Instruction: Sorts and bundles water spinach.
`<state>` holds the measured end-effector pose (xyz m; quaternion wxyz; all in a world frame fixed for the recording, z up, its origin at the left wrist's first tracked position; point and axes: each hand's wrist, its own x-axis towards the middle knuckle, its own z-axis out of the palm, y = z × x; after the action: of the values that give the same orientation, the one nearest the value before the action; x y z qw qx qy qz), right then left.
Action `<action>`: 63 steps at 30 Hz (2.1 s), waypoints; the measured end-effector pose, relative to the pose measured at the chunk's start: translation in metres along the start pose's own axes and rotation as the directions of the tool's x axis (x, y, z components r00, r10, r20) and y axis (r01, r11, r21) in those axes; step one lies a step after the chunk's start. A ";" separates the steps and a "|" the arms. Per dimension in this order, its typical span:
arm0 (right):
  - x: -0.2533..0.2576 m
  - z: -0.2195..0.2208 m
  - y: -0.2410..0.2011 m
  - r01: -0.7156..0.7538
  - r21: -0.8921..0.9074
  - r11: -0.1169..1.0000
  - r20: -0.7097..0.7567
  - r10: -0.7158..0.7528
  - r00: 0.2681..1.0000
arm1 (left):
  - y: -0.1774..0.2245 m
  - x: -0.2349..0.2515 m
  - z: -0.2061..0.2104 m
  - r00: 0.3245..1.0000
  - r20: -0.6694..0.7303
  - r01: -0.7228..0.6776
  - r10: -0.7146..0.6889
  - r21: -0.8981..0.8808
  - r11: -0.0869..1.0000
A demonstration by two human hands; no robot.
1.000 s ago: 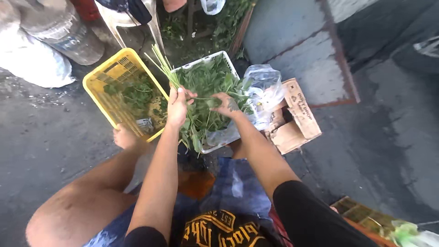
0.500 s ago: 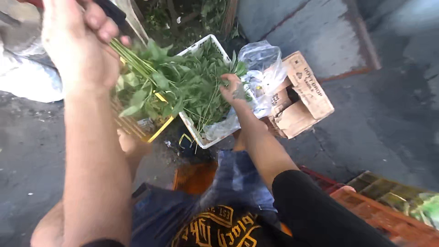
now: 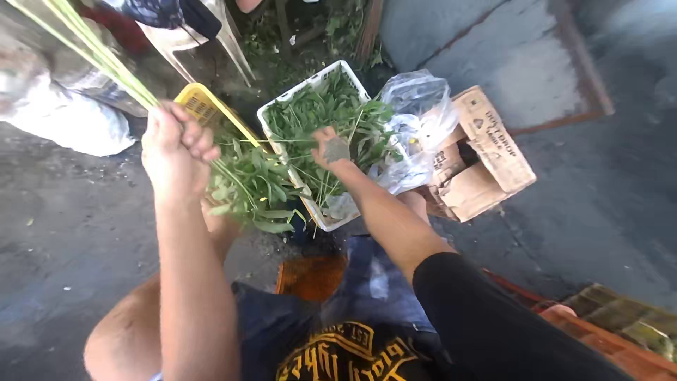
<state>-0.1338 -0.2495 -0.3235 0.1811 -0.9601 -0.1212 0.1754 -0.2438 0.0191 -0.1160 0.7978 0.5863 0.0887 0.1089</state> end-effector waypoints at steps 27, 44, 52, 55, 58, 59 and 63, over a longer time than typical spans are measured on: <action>-0.062 -0.017 -0.051 0.523 -0.021 0.852 -0.447 -0.476 0.757 | -0.179 -0.042 0.055 0.955 -0.258 0.154 -0.146 0.010 0.988; -0.067 0.006 0.026 0.226 0.193 0.955 0.042 -0.239 0.970 | -0.131 0.010 0.057 0.964 -0.225 0.072 -0.144 -0.298 0.952; -0.071 -0.047 0.058 0.049 0.505 0.862 -0.039 -0.034 0.999 | -0.049 0.033 0.047 0.995 -0.101 -0.030 -0.017 -0.449 0.893; -0.091 -0.107 0.025 0.256 0.648 0.717 -0.313 -0.055 0.948 | -0.034 0.029 0.062 0.999 0.004 -0.041 0.048 -0.449 0.892; -0.130 -0.165 -0.030 0.515 0.602 0.610 -0.499 -0.216 0.839 | -0.025 0.015 0.094 0.992 0.110 -0.019 0.063 -0.366 0.930; -0.139 -0.174 -0.044 0.555 0.566 0.610 -0.509 -0.271 0.817 | -0.021 0.007 0.107 0.987 0.142 -0.019 0.071 -0.343 0.939; -0.157 -0.160 -0.072 0.512 0.584 0.630 -0.355 -0.369 0.859 | -0.001 -0.042 0.158 0.973 0.220 -0.017 0.072 -0.244 0.970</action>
<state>-0.2278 -0.2793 -0.1094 0.5569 -0.7853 -0.2640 0.0586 -0.2418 -0.1379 -0.0694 0.8653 0.4956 -0.0301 0.0691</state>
